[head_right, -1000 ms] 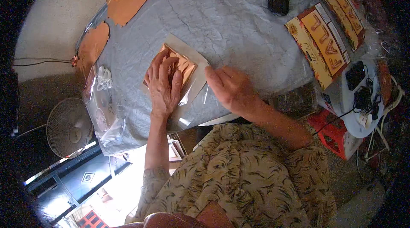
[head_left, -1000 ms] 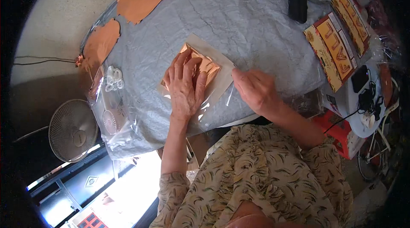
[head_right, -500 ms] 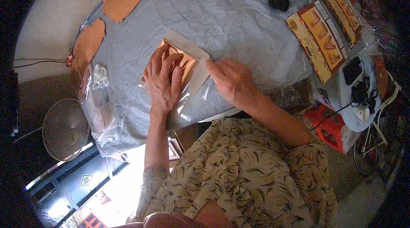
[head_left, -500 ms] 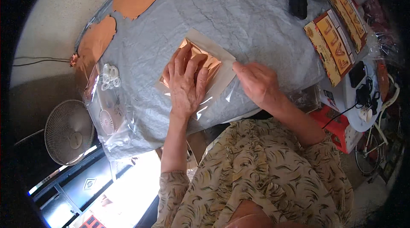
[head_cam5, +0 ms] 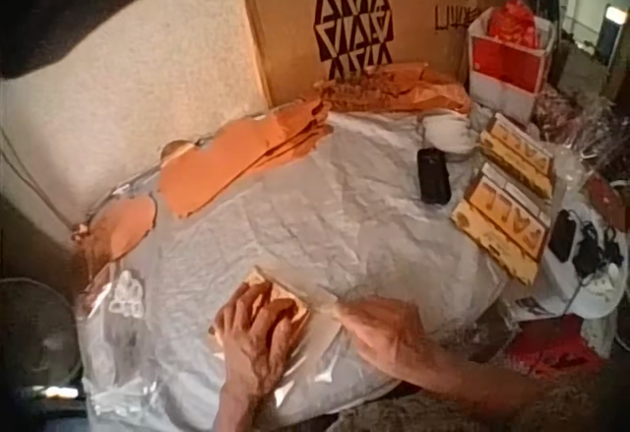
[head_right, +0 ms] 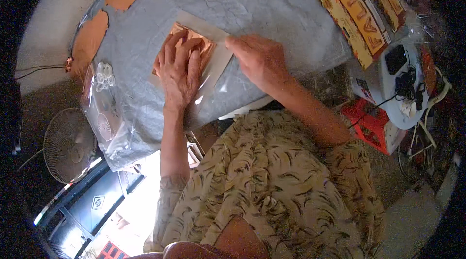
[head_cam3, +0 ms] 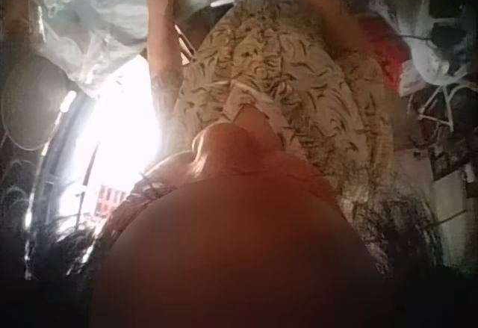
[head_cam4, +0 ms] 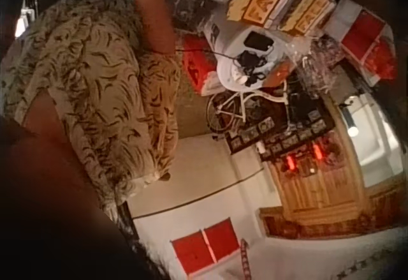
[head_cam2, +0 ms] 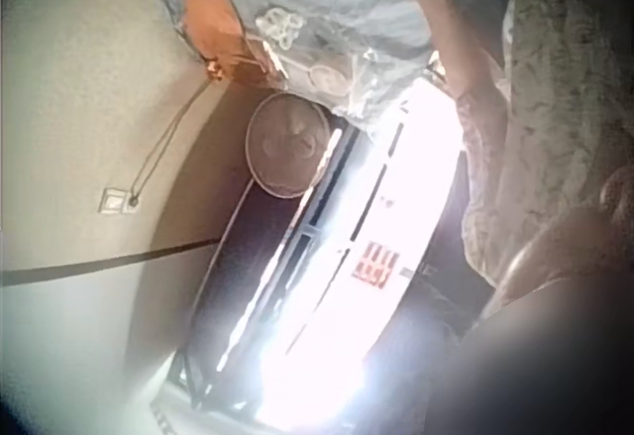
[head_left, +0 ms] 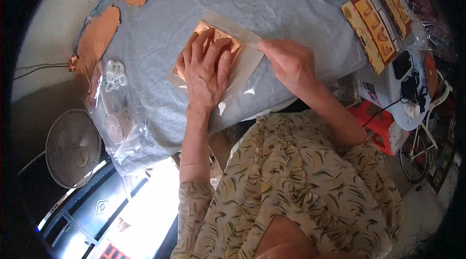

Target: The recorder is preparing decorative foil items, inserting them into plastic sleeves with cardboard backings, and organizing materials on a workspace.

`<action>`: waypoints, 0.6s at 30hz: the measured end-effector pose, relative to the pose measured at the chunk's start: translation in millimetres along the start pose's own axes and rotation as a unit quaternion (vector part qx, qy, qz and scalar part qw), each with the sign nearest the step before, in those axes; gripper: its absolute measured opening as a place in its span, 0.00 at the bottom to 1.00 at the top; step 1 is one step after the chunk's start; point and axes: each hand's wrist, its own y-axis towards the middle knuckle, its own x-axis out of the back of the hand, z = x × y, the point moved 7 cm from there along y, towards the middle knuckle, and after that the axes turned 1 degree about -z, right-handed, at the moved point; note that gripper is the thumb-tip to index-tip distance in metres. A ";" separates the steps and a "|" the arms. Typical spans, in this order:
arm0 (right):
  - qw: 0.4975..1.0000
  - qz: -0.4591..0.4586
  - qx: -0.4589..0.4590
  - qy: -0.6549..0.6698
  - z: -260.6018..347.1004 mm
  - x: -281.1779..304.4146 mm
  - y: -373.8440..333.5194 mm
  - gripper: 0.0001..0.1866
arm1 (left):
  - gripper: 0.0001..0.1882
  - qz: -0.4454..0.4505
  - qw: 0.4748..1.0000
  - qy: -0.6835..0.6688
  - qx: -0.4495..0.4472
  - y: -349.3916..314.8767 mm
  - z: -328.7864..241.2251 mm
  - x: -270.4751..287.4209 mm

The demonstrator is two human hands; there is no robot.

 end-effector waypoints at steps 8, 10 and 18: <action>0.999 -0.014 -0.022 -0.023 8.6 -7.5 -4.4 0.15 | 0.13 -0.020 1.000 0.012 -0.017 -0.8 -3.1 2.4; 1.000 -0.004 -0.027 -0.005 3.7 -8.6 -4.1 0.14 | 0.13 -0.025 1.000 0.010 -0.016 -1.9 -2.0 3.0; 0.997 -0.006 -0.071 0.021 -6.6 8.7 -0.7 0.07 | 0.13 -0.028 0.998 0.032 -0.041 3.7 -8.1 -1.1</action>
